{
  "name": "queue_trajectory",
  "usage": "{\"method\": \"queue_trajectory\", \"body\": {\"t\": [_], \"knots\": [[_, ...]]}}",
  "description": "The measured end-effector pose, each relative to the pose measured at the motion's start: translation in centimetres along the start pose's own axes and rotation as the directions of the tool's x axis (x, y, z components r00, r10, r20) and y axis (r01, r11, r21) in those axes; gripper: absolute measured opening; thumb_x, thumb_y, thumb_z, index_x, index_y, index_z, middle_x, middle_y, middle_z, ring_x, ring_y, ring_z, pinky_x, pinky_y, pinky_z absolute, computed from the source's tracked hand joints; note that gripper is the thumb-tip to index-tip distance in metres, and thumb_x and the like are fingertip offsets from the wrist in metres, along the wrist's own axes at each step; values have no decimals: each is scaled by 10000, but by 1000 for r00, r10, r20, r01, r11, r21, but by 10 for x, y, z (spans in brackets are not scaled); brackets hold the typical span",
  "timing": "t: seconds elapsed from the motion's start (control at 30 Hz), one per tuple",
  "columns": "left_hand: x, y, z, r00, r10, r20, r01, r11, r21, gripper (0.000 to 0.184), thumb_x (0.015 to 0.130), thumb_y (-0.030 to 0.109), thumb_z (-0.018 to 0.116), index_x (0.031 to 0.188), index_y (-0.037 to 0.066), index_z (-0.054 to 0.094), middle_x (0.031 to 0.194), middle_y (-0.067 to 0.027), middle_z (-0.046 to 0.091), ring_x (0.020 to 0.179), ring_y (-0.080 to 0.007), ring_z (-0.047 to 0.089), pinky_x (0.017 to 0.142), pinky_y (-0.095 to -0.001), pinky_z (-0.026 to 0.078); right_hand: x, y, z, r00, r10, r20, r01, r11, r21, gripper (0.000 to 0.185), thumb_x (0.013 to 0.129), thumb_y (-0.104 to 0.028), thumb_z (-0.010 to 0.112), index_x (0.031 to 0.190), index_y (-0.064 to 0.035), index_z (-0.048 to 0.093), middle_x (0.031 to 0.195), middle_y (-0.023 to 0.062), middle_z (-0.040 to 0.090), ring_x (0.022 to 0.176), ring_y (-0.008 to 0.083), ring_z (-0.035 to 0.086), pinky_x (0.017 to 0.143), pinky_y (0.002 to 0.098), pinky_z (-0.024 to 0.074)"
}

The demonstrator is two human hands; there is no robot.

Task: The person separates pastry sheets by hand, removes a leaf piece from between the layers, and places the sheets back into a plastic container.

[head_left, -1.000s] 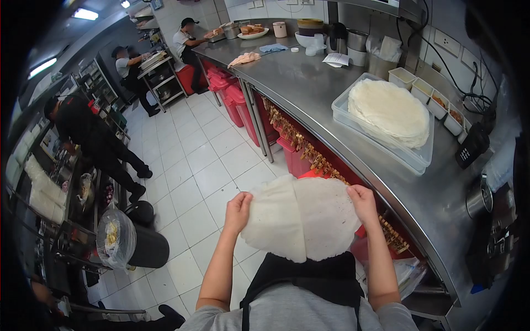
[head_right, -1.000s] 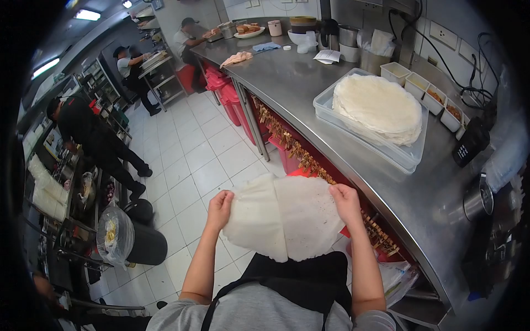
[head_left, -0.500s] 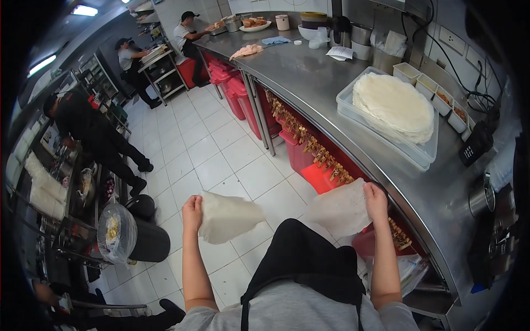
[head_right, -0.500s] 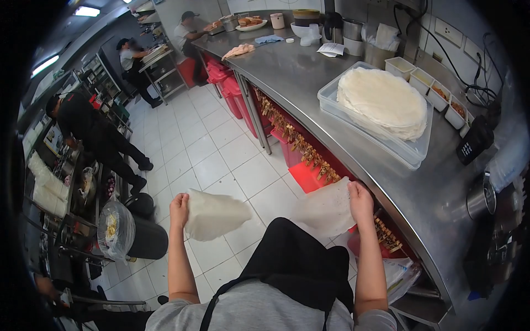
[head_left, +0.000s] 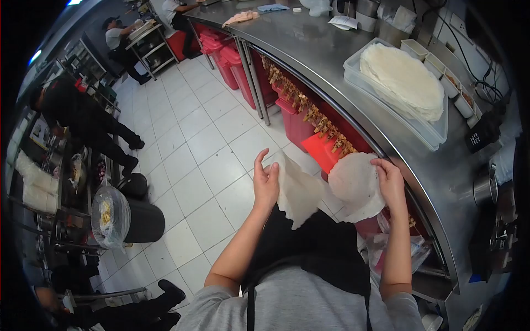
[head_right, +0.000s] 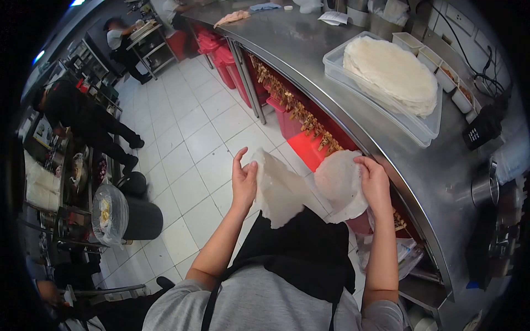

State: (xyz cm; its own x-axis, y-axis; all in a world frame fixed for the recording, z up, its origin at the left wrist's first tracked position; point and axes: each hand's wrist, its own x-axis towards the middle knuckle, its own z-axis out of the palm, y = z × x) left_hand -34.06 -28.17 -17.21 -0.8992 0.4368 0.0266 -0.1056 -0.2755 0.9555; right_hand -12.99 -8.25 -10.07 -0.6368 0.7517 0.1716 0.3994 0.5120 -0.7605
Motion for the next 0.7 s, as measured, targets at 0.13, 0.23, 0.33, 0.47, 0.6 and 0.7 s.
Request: {"method": "queue_trajectory", "body": {"t": [0.13,0.23,0.33,0.47,0.6,0.7], "knots": [[-31,-44,-52,992,-20,127,-52,841,539,314,865,130,643,1160,30,596,856,-65,644,782,-119,574,722,-250,456,0,-12,2,980,-190,63,185,980,75,307,785,29,601,1091,39,594,1062,135,602,975,268,603,870,299,446],[-61,-91,-110,927,-336,170,168,774,611,432,797,117,703,1204,31,588,1120,-127,637,1037,-173,584,896,-283,448,4,-29,21,950,-270,156,241,953,183,476,733,32,646,1198,31,541,1199,138,538,1108,246,536,954,296,394],[-77,-109,-149,859,-493,140,300,705,642,508,746,72,727,1229,27,575,1215,-142,601,1129,-198,559,961,-308,430,1,-55,49,899,-353,261,207,865,457,569,748,25,662,1289,4,486,1270,129,490,1183,203,478,987,293,363],[-79,-114,-167,801,-577,158,428,738,522,568,713,7,718,1254,5,544,1227,-124,588,1132,-197,544,966,-317,431,-7,-75,77,846,-375,378,-125,550,826,701,758,-6,700,1383,-9,383,1335,95,435,1207,146,429,985,267,347],[-68,-113,-176,712,-662,236,543,731,413,536,733,6,699,1246,0,541,1227,-106,577,1130,-191,533,951,-328,441,-34,-24,116,817,-211,536,-403,456,794,789,757,-20,717,1423,1,295,1400,87,364,1191,128,423,971,252,357],[-69,-123,-184,801,-573,176,515,808,287,461,792,44,658,1235,7,536,1187,-87,597,1072,-191,570,922,-316,460,-73,53,161,739,-68,670,-519,576,631,826,749,2,710,1437,-2,253,1451,116,304,1158,145,467,968,276,400]]}}
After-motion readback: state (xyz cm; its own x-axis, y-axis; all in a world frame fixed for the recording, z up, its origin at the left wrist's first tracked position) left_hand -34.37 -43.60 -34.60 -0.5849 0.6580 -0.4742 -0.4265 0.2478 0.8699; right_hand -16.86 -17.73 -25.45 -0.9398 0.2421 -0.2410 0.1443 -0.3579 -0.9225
